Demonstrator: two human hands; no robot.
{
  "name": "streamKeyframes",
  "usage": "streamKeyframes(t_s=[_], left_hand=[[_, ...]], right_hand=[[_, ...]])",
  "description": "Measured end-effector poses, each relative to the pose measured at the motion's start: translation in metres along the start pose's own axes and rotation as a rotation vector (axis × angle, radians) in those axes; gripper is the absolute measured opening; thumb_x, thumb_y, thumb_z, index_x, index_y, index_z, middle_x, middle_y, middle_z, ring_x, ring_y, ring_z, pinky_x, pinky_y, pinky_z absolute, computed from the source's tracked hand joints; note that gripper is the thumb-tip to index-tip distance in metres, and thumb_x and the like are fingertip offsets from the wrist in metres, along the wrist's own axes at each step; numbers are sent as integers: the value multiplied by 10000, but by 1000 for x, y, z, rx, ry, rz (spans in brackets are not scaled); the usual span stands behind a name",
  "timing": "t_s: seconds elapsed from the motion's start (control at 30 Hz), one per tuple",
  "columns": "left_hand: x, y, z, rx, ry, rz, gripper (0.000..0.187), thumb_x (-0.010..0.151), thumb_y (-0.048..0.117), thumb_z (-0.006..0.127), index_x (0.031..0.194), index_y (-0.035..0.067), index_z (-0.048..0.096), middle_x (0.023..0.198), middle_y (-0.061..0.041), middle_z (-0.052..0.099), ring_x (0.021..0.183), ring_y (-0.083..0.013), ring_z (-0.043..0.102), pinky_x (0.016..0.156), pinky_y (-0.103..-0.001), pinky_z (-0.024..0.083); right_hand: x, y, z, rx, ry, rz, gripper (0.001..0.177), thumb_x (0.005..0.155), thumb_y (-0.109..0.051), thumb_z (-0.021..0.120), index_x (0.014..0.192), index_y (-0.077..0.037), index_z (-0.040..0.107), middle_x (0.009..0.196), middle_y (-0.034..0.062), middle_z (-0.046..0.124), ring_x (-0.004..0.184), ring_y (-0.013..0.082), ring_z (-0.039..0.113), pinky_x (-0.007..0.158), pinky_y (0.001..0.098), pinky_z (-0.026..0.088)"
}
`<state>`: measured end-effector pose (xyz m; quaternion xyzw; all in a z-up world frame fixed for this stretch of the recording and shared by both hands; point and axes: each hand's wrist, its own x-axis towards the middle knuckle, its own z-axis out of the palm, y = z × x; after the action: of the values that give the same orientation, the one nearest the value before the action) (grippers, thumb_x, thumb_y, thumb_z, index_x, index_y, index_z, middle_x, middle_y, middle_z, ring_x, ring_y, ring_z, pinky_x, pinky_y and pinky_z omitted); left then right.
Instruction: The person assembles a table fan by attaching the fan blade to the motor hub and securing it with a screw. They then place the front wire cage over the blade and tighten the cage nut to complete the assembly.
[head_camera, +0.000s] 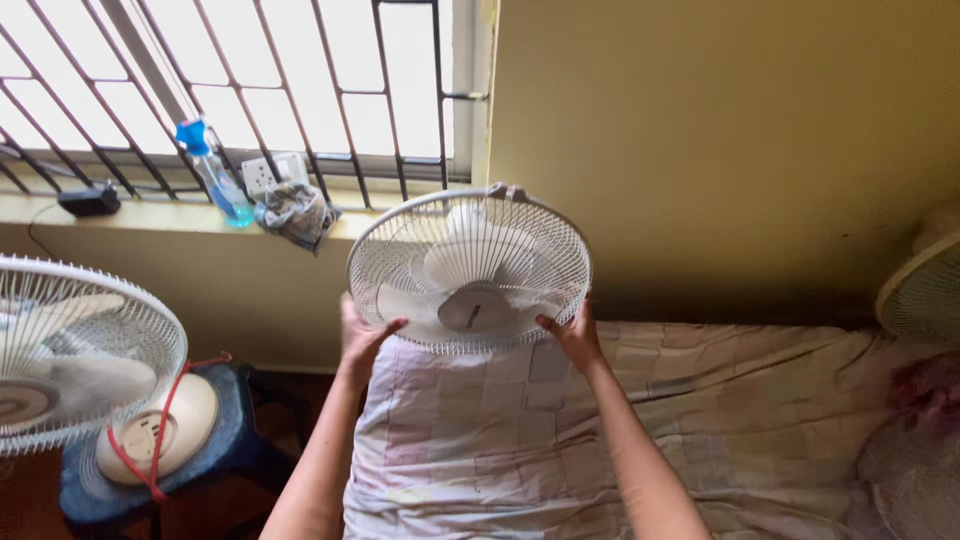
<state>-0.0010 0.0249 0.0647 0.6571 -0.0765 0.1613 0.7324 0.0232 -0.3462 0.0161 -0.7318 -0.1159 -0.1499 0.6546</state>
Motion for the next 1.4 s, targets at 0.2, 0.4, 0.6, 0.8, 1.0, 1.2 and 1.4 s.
streamKeyframes(t_s=[0.2, 0.4, 0.6, 0.8, 1.0, 1.2, 1.4], left_hand=[[62, 132, 46, 958, -103, 647, 1149, 527, 586, 996, 1456, 94, 532, 1412, -142, 601, 1332, -351, 566, 1174, -547, 394], [67, 181, 126, 1285, -281, 299, 1234, 294, 493, 1021, 1399, 214, 548, 1306, -51, 614, 1176, -348, 584, 991, -584, 460], [76, 172, 118, 1247, -270, 303, 1225, 247, 447, 1048, 1345, 222, 555, 1313, -11, 599, 1174, -358, 564, 952, -580, 455], [82, 168, 117, 1299, -271, 262, 1225, 261, 469, 1048, 1348, 273, 520, 1328, 1, 564, 1196, -363, 545, 974, -612, 434], [81, 170, 117, 1284, -249, 216, 1225, 254, 461, 1039, 1347, 283, 515, 1312, -21, 553, 1203, -360, 547, 1001, -592, 434], [77, 171, 121, 1309, -238, 235, 1202, 269, 440, 1046, 1339, 275, 522, 1309, -38, 554, 1209, -381, 540, 998, -609, 411], [80, 171, 121, 1306, -235, 185, 1225, 271, 427, 1041, 1361, 272, 504, 1295, -70, 567, 1196, -390, 555, 1010, -592, 412]], right_hand=[[-1, 14, 2, 7, 38, -54, 962, 791, -330, 879, 1509, -31, 313, 1471, 137, 491, 1364, 265, 469, 1135, 408, 386], [0, 25, 2, 130, -2, -17, 1013, 765, -406, 877, 1512, -6, 320, 1471, 175, 527, 1360, 291, 515, 1136, 416, 433], [-8, 15, -2, -12, -12, 40, 1182, 774, -437, 839, 1594, -33, 89, 1600, 154, 334, 1460, 295, 370, 1162, 422, 359], [7, -56, -20, 29, -76, -148, 1246, 657, -551, 864, 1553, -69, 145, 1544, 168, 401, 1437, 302, 436, 1148, 424, 396], [18, -87, -17, -151, -157, -197, 945, 761, -428, 842, 1499, -52, 388, 1460, 144, 510, 1378, 298, 486, 1202, 423, 395], [24, -74, -24, -264, -160, -164, 827, 826, -323, 832, 1446, -13, 382, 1399, 154, 485, 1356, 295, 455, 1190, 420, 331], [24, -65, -20, -176, -116, -125, 892, 774, -359, 840, 1444, -23, 357, 1403, 170, 497, 1344, 305, 480, 1162, 431, 393]])
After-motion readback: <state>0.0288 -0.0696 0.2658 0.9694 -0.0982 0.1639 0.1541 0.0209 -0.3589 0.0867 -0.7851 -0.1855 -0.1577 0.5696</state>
